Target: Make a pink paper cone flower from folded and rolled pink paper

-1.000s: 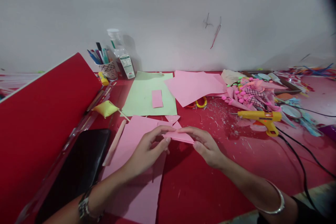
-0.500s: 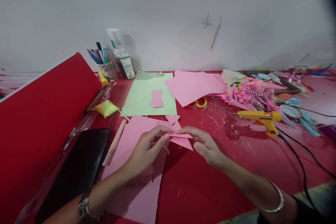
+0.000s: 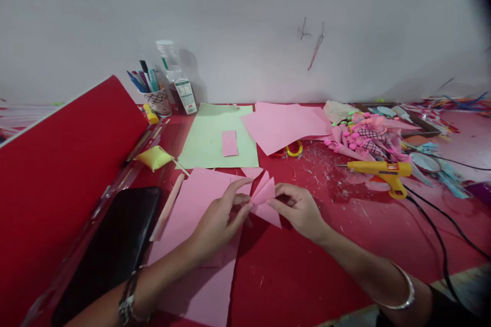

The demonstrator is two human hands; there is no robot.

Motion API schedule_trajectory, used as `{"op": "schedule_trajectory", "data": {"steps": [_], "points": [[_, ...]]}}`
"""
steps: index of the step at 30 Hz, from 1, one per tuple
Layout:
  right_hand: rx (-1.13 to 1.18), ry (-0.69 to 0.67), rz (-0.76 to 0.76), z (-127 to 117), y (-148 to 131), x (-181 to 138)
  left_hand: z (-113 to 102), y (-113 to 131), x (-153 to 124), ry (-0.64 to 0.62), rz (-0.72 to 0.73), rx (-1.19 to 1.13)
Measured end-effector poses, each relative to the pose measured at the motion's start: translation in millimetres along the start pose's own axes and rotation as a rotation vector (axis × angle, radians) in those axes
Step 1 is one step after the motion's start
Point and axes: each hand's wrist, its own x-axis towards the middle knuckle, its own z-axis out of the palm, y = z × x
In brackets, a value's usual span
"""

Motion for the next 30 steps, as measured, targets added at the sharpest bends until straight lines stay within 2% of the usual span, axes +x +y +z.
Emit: {"op": "schedule_trajectory", "data": {"steps": [4,9,16,19,24,30], "points": [[-0.028,-0.011,0.012,1.1,-3.8,-1.7,-0.1,0.3,1.6,-0.086,-0.037,0.027],[-0.128,-0.129,0.012,2.7,-9.8,-3.7,1.9,-2.3,1.4,-0.164,-0.091,-0.034],[0.124,-0.113,0.113,5.8,-6.2,-5.6,2.7,0.8,0.5,-0.194,-0.114,-0.093],[0.165,-0.123,0.17,5.7,-5.4,-4.4,3.4,0.6,1.0,-0.195,-0.126,-0.108],[0.072,-0.256,0.209,4.3,-7.2,-1.0,3.2,0.1,1.3,-0.191,-0.131,-0.111],[-0.079,-0.184,0.129,3.5,-6.6,-1.1,0.9,0.7,1.9,-0.183,-0.17,-0.121]]}}
